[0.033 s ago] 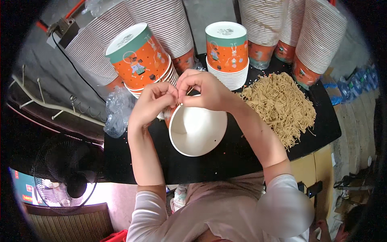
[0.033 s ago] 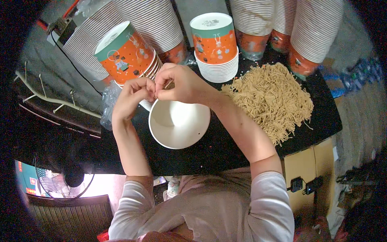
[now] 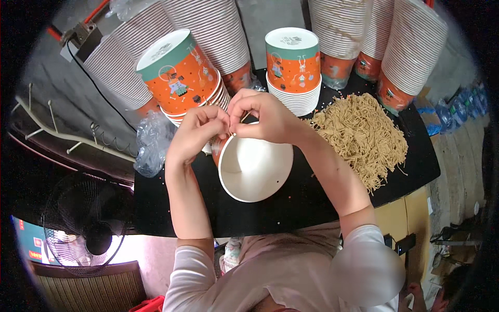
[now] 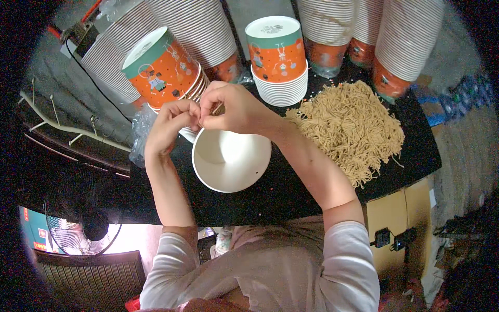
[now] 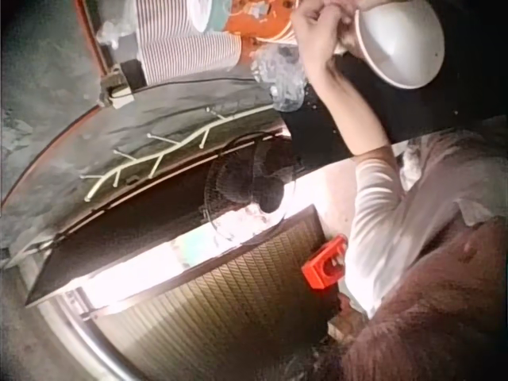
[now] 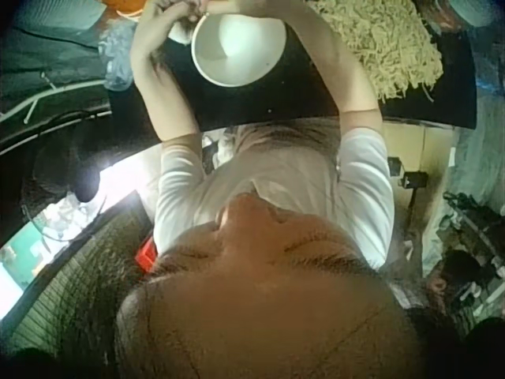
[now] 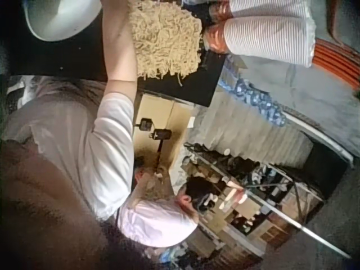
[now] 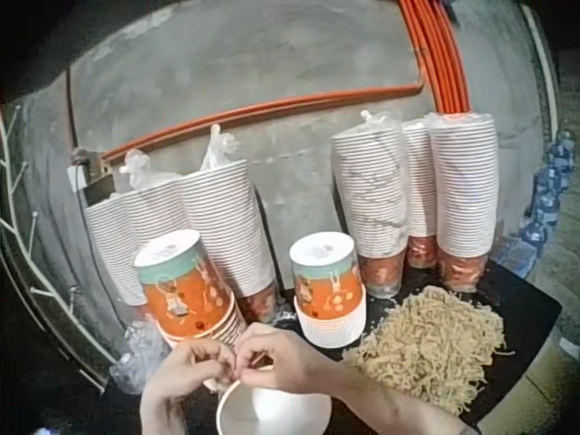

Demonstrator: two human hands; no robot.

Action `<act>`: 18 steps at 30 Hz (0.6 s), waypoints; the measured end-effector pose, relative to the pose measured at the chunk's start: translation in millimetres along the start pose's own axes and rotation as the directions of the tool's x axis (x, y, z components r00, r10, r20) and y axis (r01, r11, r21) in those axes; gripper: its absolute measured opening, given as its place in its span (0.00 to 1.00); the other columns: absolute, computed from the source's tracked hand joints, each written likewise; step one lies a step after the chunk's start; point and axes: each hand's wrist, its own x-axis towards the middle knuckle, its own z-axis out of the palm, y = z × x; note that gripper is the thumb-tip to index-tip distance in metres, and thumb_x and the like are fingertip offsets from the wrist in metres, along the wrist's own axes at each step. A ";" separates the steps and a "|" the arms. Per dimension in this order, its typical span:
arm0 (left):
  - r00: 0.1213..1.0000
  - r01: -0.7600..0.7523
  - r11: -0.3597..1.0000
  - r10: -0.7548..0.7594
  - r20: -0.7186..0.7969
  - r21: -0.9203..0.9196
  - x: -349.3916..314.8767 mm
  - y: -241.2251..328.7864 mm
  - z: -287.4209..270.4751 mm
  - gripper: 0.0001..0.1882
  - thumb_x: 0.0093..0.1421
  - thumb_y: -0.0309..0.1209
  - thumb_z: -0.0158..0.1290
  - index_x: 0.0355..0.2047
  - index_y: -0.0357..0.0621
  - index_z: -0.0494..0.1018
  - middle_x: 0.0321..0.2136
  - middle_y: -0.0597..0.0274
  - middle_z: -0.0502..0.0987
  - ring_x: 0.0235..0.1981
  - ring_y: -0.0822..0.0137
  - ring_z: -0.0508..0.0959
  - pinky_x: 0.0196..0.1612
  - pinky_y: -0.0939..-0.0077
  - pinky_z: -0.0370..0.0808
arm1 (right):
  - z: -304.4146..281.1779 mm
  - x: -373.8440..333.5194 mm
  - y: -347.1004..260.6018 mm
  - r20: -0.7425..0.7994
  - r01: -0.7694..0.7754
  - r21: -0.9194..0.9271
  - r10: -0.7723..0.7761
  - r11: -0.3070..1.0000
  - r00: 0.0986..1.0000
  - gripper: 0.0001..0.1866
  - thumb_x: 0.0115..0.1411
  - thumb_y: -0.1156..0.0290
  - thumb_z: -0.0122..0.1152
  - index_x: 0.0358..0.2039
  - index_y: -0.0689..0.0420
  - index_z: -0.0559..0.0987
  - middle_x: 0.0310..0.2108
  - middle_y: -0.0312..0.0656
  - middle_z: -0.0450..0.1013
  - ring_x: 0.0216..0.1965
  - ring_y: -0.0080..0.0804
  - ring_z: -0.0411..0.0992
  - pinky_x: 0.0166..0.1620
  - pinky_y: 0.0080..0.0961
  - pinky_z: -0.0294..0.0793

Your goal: Attaching plastic wire handles to paper food cups by threading them through pre-punched holes.

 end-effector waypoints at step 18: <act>0.998 0.052 0.996 -0.054 -0.024 -0.070 2.5 -3.9 -0.3 0.07 0.53 0.24 0.51 0.26 0.36 0.79 0.20 0.65 0.78 0.21 0.79 0.75 0.25 0.85 0.69 | 12.2 -8.5 -35.0 -0.148 0.056 -0.367 -0.118 0.928 0.982 0.05 0.52 0.75 0.69 0.30 0.59 0.82 0.40 0.40 0.75 0.44 0.34 0.75 0.48 0.28 0.73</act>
